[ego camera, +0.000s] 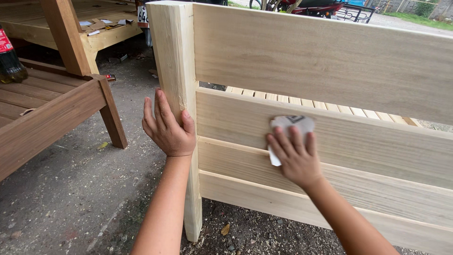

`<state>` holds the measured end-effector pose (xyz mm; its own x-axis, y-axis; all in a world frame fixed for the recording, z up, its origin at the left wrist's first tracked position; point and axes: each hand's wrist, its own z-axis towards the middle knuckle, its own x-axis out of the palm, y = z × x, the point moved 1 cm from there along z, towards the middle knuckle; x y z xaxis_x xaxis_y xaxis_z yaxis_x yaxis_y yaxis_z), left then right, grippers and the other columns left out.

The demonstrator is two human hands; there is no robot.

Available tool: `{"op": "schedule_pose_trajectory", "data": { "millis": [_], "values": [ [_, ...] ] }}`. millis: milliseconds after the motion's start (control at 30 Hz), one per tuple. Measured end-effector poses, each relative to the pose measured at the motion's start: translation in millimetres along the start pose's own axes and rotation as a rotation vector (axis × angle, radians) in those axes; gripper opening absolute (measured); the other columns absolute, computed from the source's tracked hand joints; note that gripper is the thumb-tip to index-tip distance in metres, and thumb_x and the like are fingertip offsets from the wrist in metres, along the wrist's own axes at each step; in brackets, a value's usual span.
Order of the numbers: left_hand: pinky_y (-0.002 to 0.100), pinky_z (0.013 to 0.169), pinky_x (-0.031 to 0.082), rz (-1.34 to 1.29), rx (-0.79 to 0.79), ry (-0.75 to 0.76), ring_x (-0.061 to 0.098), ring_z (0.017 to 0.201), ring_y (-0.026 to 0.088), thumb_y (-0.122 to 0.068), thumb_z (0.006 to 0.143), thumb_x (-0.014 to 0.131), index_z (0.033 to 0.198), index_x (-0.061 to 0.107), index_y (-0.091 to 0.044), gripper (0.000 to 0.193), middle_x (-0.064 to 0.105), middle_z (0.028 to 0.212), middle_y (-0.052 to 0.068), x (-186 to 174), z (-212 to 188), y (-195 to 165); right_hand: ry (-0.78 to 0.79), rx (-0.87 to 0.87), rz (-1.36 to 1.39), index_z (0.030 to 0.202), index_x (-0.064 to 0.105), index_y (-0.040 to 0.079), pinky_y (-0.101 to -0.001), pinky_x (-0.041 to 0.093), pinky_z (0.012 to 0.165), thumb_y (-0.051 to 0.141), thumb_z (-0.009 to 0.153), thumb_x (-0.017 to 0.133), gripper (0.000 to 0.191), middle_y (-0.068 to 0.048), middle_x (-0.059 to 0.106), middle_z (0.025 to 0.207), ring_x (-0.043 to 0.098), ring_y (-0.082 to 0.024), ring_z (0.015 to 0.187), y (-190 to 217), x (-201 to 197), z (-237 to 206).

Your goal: The person sands the surface of a wooden bench using a sanding block. They move the sanding block back and forth along the slats and edges, holding the bench steady with the other hand.

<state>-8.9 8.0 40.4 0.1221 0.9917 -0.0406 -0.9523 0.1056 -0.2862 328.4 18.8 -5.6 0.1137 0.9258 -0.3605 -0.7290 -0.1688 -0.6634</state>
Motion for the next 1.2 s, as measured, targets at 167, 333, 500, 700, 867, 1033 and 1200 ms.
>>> {"op": "schedule_pose_trajectory", "data": {
  "millis": [167,333,500,700,867,1033,1200],
  "values": [
    [0.055,0.120,0.031,0.006,-0.014,-0.018,0.040,0.149,0.038,-0.043,0.112,0.038,0.161,0.033,-0.006,0.061,0.050,0.160,0.012,3,-2,-4,-0.016,0.115,0.085,0.163,0.041,0.006,-0.0692,-0.006,0.122,0.027,0.105,0.052,0.063,-0.032,0.020,0.168,0.003,-0.052,0.156,-72,-2,-80],
    [0.055,0.120,0.031,-0.011,0.005,-0.020,0.040,0.149,0.037,-0.042,0.112,0.038,0.160,0.034,-0.005,0.061,0.049,0.160,0.013,3,-3,-1,-0.087,-0.001,0.124,0.165,0.035,0.009,-0.0692,-0.005,0.119,0.043,0.104,0.043,0.071,-0.028,0.022,0.168,0.007,-0.047,0.155,47,8,62],
    [0.055,0.117,0.031,0.002,0.023,-0.010,0.041,0.148,0.038,-0.044,0.111,0.037,0.159,0.035,-0.003,0.063,0.051,0.158,0.013,3,-3,2,-0.083,-0.047,0.015,0.163,0.034,0.008,-0.0567,0.000,0.124,0.035,0.101,0.038,0.067,-0.014,0.022,0.171,0.013,-0.031,0.158,125,-2,158],
    [0.056,0.118,0.031,0.001,0.018,-0.010,0.041,0.148,0.039,-0.043,0.112,0.037,0.159,0.035,-0.003,0.062,0.053,0.156,0.014,-3,-3,-1,0.045,0.014,0.032,0.165,0.029,0.014,-0.0563,-0.005,0.124,0.029,0.102,0.037,0.066,-0.017,0.020,0.171,0.006,-0.039,0.156,-1,-8,7],
    [0.056,0.118,0.032,0.002,0.000,-0.035,0.043,0.146,0.038,-0.043,0.113,0.037,0.159,0.036,-0.003,0.061,0.053,0.157,0.014,-6,-1,-3,-0.042,0.214,0.054,0.165,0.028,0.006,-0.0671,-0.011,0.123,0.036,0.106,0.046,0.069,-0.035,0.005,0.169,-0.006,-0.054,0.156,-77,1,-100],
    [0.056,0.117,0.033,0.011,0.006,-0.035,0.044,0.145,0.038,-0.043,0.112,0.038,0.159,0.036,-0.003,0.062,0.053,0.157,0.014,-6,-1,-2,-0.132,0.142,0.062,0.163,0.029,0.001,-0.0728,-0.008,0.119,0.029,0.107,0.042,0.064,-0.037,0.016,0.165,0.001,-0.052,0.155,22,11,15],
    [0.056,0.117,0.033,-0.004,0.016,-0.033,0.045,0.145,0.039,-0.044,0.111,0.040,0.159,0.036,-0.004,0.063,0.053,0.156,0.013,-8,-1,-1,-0.114,0.080,0.296,0.159,0.036,0.003,-0.0643,0.005,0.122,0.029,0.095,0.047,0.071,-0.016,0.027,0.169,0.018,-0.032,0.158,122,-26,153]
  ]
}}
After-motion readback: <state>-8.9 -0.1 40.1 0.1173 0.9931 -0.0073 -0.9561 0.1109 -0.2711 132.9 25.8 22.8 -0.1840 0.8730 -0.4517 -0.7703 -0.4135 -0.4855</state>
